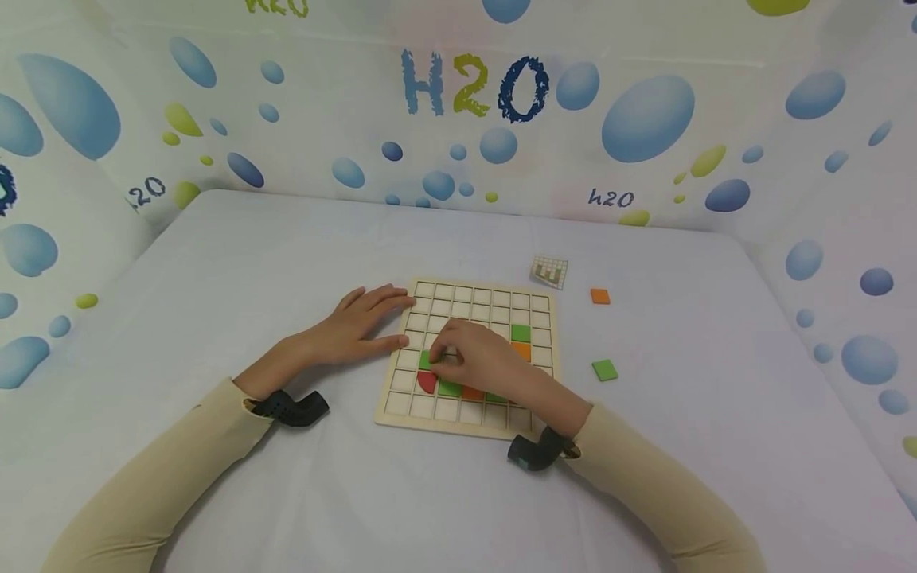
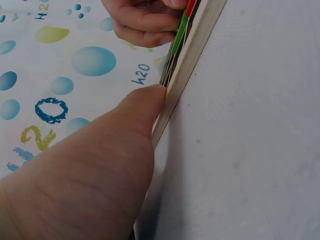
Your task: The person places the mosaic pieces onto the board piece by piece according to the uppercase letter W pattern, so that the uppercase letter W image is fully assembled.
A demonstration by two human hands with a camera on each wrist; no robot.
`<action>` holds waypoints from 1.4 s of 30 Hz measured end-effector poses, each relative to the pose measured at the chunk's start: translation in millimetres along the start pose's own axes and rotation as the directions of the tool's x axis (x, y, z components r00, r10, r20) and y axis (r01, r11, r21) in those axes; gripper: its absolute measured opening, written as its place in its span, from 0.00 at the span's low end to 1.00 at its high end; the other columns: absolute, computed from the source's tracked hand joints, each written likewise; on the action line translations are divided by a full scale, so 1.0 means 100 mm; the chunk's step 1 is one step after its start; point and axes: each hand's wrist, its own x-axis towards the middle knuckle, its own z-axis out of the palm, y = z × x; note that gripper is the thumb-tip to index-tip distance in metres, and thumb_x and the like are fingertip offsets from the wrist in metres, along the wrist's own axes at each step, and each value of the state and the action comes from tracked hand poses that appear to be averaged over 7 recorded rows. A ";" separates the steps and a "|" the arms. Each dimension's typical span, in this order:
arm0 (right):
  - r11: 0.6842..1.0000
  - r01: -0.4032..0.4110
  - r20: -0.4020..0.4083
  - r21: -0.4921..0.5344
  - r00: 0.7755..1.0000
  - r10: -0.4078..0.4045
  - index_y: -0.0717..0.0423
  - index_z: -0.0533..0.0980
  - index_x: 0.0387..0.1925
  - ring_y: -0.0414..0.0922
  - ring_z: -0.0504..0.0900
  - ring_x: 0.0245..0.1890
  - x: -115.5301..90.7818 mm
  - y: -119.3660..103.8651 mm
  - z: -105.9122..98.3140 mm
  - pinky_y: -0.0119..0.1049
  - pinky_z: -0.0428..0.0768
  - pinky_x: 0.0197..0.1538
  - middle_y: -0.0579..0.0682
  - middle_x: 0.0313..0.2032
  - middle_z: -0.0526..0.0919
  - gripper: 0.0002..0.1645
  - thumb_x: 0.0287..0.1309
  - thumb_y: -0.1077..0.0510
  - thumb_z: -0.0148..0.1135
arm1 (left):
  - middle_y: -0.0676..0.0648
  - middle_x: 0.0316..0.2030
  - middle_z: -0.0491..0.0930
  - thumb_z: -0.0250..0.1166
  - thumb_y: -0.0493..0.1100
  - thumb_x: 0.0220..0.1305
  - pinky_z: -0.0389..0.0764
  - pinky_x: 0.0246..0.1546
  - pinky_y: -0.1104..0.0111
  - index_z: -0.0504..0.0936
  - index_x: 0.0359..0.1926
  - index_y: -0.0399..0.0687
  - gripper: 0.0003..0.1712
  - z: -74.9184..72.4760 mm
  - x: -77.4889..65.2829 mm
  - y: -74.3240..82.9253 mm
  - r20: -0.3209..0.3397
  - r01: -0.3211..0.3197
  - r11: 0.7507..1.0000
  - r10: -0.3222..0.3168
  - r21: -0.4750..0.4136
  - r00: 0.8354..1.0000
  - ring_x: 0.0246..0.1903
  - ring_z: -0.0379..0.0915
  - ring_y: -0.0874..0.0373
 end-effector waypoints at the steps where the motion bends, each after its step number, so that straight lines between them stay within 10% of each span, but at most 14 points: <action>1: 1.000 0.002 0.000 0.003 1.000 -0.002 0.49 0.83 0.36 0.37 0.70 0.27 -0.01 0.00 0.00 0.30 0.72 0.32 0.42 0.37 0.78 0.03 0.60 0.57 0.67 | 0.45 0.73 0.54 0.57 0.60 0.70 0.35 0.71 0.45 0.59 0.74 0.53 0.38 0.00 0.00 0.00 -0.001 -0.001 1.000 0.001 0.003 1.000 0.75 0.41 0.48; 42: 0.998 0.004 -0.082 0.067 0.997 0.002 0.52 0.83 0.36 0.39 0.74 0.31 -0.28 0.23 -0.14 0.31 0.77 0.36 0.44 0.34 0.79 0.03 0.59 0.60 0.67 | 0.45 0.73 0.56 0.58 0.60 0.69 0.38 0.70 0.44 0.61 0.73 0.52 0.37 0.02 0.00 0.02 -0.027 -0.008 1.000 0.009 0.025 1.000 0.75 0.43 0.48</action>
